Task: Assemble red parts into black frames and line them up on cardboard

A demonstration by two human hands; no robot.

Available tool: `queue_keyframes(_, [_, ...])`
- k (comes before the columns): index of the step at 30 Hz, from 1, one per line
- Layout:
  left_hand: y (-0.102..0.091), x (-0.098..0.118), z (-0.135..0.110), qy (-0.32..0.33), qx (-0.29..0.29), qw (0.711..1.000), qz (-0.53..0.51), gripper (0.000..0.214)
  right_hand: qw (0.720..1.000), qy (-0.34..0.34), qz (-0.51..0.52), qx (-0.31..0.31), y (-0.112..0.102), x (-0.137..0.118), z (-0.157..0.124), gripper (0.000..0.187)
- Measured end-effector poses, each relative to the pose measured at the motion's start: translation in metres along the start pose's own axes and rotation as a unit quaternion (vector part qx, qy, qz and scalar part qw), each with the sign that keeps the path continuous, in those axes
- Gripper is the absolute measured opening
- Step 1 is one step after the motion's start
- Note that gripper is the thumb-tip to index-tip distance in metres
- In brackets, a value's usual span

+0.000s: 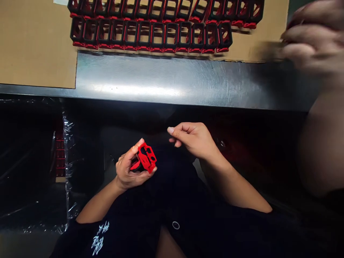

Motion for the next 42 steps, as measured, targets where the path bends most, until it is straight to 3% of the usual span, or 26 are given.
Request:
queue_keyframes(2, [0.001,-0.002,-0.001,-0.015,0.000,0.999,-0.028,0.095,1.000,0.010,0.003,-0.017,0.004,0.006,0.001,0.046])
queue_keyframes(5, [0.003,-0.005,-0.001,-0.032,-0.001,0.998,-0.054,0.097,0.997,-0.003,0.050,-0.053,0.017,0.008,-0.003,0.035])
queue_keyframes(9, [0.007,-0.009,-0.002,-0.051,-0.010,0.995,-0.082,0.097,0.990,0.030,0.086,-0.111,0.036,0.014,-0.010,0.038])
queue_keyframes(12, [0.008,-0.011,-0.003,-0.056,0.000,0.992,-0.118,0.093,0.992,0.031,0.070,-0.105,0.038,0.015,-0.012,0.052])
queue_keyframes(15, [0.011,-0.012,-0.003,-0.063,0.001,0.985,-0.158,0.096,0.990,-0.004,0.089,-0.106,0.039,0.009,-0.014,0.034])
queue_keyframes(19, [0.014,-0.011,-0.005,-0.059,0.005,0.985,-0.161,0.093,0.988,-0.023,0.101,-0.113,0.042,0.011,-0.019,0.035])
queue_keyframes(24, [0.010,-0.007,-0.003,-0.008,0.026,0.996,-0.088,0.093,0.986,-0.096,0.100,-0.092,0.039,0.005,-0.027,0.039])
queue_keyframes(27, [0.004,0.000,0.002,0.055,0.051,0.997,-0.006,0.089,0.973,-0.175,0.091,-0.124,0.044,-0.012,-0.034,0.039])
queue_keyframes(30, [-0.002,0.006,0.008,0.105,0.063,0.990,0.073,0.081,0.963,-0.224,0.016,-0.149,0.057,-0.024,-0.038,0.043])
queue_keyframes(33, [-0.005,0.011,0.014,0.102,0.032,0.982,0.155,0.069,0.973,-0.185,-0.008,-0.137,0.069,-0.015,-0.030,0.038])
queue_keyframes(36, [-0.006,0.010,0.019,0.040,-0.090,0.965,0.245,0.058,0.984,-0.105,-0.012,-0.146,0.085,0.005,-0.017,0.033])
queue_keyframes(38, [-0.024,-0.001,0.025,-0.009,-0.134,0.953,0.272,0.056,0.980,-0.066,-0.016,-0.189,0.099,0.015,-0.009,0.040])
queue_keyframes(39, [-0.044,-0.013,0.028,-0.037,-0.128,0.950,0.283,0.057,0.977,-0.050,-0.014,-0.207,0.105,0.018,-0.004,0.043])
queue_keyframes(40, [-0.072,-0.030,0.031,-0.070,-0.104,0.947,0.297,0.059,0.976,-0.033,-0.011,-0.217,0.109,0.021,0.002,0.046])
queue_keyframes(42, [-0.150,-0.083,0.024,-0.183,-0.042,0.919,0.345,0.065,0.978,-0.005,-0.024,-0.208,0.111,0.027,0.016,0.049])
Point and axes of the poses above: each hand's wrist, its own z-axis towards the middle knuckle, its own y-axis out of the palm, x = y × z, the point moved 8 cm from there along z, towards the middle knuckle, and after that the axes turned 10 degrees about z, right-handed, at the moved point
